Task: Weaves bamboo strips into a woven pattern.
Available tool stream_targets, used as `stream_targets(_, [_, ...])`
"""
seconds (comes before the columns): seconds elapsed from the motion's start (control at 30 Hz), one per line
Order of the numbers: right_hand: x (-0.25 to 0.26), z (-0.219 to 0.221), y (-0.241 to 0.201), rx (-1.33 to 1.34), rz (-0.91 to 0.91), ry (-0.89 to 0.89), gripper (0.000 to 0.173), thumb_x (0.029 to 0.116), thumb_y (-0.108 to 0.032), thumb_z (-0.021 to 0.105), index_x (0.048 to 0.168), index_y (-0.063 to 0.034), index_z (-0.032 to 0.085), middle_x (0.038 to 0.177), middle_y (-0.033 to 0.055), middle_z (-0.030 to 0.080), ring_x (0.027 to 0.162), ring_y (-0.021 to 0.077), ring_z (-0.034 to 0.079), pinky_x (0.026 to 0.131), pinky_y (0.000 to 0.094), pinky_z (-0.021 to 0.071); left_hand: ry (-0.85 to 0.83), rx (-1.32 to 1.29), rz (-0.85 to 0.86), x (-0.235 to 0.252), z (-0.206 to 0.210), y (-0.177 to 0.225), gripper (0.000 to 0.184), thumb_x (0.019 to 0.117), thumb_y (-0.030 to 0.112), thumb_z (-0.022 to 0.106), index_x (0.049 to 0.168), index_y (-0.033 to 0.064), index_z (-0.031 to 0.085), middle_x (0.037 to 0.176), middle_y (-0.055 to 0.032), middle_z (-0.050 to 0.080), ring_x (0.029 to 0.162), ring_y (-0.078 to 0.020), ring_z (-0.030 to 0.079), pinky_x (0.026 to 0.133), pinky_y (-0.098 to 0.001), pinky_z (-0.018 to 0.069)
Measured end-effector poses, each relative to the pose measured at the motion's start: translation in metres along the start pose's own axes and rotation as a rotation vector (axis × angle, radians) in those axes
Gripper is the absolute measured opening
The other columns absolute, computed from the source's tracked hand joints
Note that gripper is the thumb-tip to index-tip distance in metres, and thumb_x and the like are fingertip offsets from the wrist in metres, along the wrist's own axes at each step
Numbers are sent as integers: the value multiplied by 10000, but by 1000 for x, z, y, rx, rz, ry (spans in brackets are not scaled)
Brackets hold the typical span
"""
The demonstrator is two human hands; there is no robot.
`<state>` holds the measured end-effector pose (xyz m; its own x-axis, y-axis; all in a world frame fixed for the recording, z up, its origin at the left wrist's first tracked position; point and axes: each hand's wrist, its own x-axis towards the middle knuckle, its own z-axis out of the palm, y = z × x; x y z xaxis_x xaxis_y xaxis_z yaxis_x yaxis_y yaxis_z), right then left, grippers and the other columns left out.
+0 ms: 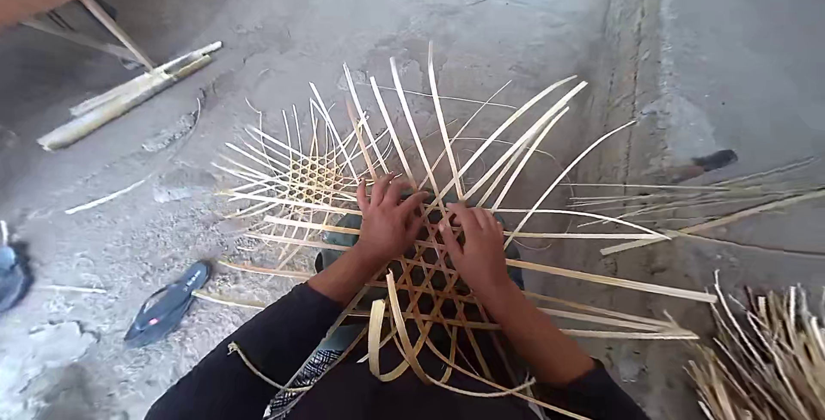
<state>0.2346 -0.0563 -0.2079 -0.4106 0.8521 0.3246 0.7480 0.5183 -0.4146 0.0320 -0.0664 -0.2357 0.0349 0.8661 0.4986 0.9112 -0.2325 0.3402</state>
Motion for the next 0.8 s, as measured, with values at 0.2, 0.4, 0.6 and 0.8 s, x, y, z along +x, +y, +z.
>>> stream_targets(0.2, [1,35,12,-51,-88,162,391,1016,-309,575,1321,-94,688,1006,113,718,946,308,669,818,500,515,85,-29,-25,-2,7,-6,323,932,223,611,1211,298,755,1241,-90,684,1379,-431,469,1092,-813,183])
stream_targets(0.4, [0,34,16,-56,-125,136,402,1017,-279,576,1360,-90,661,1038,113,712,964,296,661,825,500,496,76,-43,-35,-3,8,-4,295,945,224,615,1196,291,755,1252,-83,680,1370,-444,472,1094,-815,180])
stream_targets(0.6, [2,35,16,-71,-147,52,411,1027,-227,553,1406,-81,616,1135,132,697,1043,307,662,848,526,493,56,-50,-42,-2,8,-1,296,936,263,569,1165,250,755,1267,-97,677,1390,-470,442,1088,-832,155])
stream_targets(0.8, [8,12,17,-81,-89,67,362,1061,-313,502,1355,-194,679,1066,84,701,1017,286,652,849,529,495,3,52,-76,1,6,5,386,869,540,668,1144,277,737,1285,-97,648,1405,-424,429,1119,-798,142])
